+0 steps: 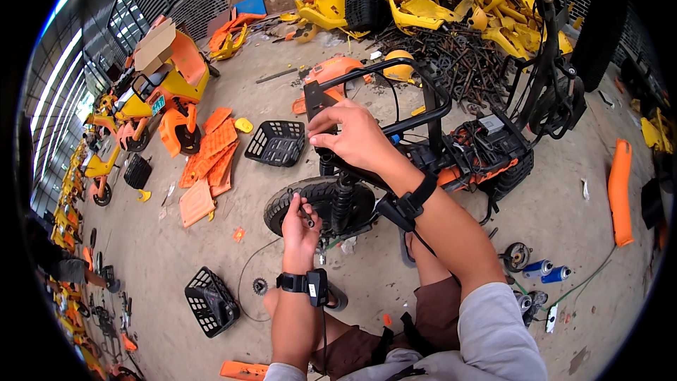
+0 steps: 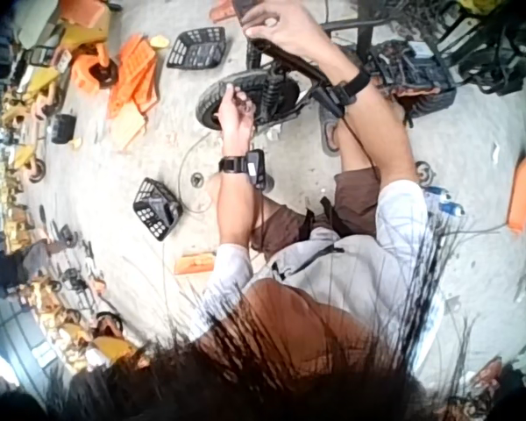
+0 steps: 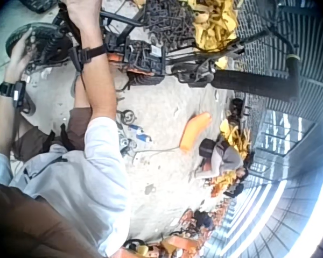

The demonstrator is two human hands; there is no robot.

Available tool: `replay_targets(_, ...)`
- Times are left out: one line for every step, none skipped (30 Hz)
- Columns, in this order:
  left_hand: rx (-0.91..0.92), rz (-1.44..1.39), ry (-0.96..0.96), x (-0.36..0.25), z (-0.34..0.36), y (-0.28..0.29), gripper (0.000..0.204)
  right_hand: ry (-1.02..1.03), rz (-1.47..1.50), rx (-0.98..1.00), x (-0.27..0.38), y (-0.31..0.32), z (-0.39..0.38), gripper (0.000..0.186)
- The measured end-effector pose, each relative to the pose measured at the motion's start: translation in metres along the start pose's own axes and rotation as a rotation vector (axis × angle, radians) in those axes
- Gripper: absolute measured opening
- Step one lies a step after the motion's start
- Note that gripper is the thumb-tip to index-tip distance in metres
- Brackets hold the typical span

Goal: The person works on the frame of an electric scooter by hand, connecting small cables and wires to various points on the chassis while sitting near other scooter parts on the floor.

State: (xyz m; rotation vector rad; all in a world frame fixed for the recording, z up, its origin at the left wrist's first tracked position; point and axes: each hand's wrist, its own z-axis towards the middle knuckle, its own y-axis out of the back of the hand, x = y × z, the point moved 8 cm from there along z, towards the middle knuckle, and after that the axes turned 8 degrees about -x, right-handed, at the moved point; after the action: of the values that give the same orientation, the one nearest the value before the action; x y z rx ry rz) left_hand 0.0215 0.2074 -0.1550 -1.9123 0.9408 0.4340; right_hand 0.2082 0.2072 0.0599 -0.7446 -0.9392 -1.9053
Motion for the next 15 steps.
replay_targets(-0.003, -0.001, 0.002, 0.0, 0.0, 0.001, 0.023, 0.035, -0.054, -0.005, 0.004, 0.0, 0.0, 0.021)
replay_targets(-0.006, -0.002, 0.004, -0.001, -0.001, 0.002, 0.023, 0.071, -0.107, -0.011, 0.01, -0.001, -0.001, 0.021)
replay_targets(-0.005, -0.005, 0.008, -0.001, -0.002, 0.001, 0.023, 0.107, -0.165, -0.017, 0.015, 0.0, -0.001, 0.021)
replay_targets(0.001, -0.009, 0.008, -0.002, -0.003, -0.001, 0.023, 0.116, -0.086, -0.01, 0.013, 0.0, 0.0, 0.021)
replay_targets(0.007, -0.013, 0.009, -0.002, -0.003, -0.002, 0.023, 0.125, -0.008, -0.003, 0.008, 0.0, 0.002, 0.02)
replay_targets(0.012, -0.017, 0.008, -0.002, -0.003, -0.002, 0.023, 0.134, 0.072, 0.005, 0.007, 0.0, 0.003, 0.02)
replay_targets(0.014, -0.019, 0.007, -0.002, -0.002, -0.001, 0.023, 0.108, 0.079, 0.038, 0.003, 0.0, 0.002, 0.016)
replay_targets(0.017, -0.021, 0.007, -0.001, -0.001, -0.001, 0.023, 0.079, 0.058, 0.017, 0.0, 0.0, 0.002, 0.015)
replay_targets(0.018, -0.024, 0.006, -0.001, -0.001, -0.001, 0.023, 0.049, 0.037, -0.002, -0.003, 0.001, 0.002, 0.014)
replay_targets(0.015, -0.005, -0.021, -0.003, -0.001, 0.0, 0.024, 0.019, 0.016, -0.021, -0.004, 0.001, 0.001, 0.013)
replay_targets(0.013, 0.013, -0.049, -0.005, -0.001, 0.0, 0.024, 0.049, -0.07, -0.025, 0.0, 0.0, 0.001, 0.014)
replay_targets(0.012, 0.033, -0.075, -0.008, -0.002, -0.001, 0.024, 0.078, -0.156, -0.03, 0.008, 0.001, 0.0, 0.015)
replay_targets(0.008, 0.063, -0.121, -0.011, -0.004, -0.002, 0.024, 0.108, -0.243, -0.035, 0.013, 0.001, 0.0, 0.017)
replay_targets(0.005, 0.093, -0.167, -0.013, -0.007, -0.003, 0.024, 0.131, -0.169, -0.063, 0.013, 0.002, 0.0, 0.018)
replay_targets(0.006, 0.121, -0.212, -0.017, -0.01, -0.006, 0.024, 0.156, -0.099, -0.093, 0.011, 0.003, 0.0, 0.019)
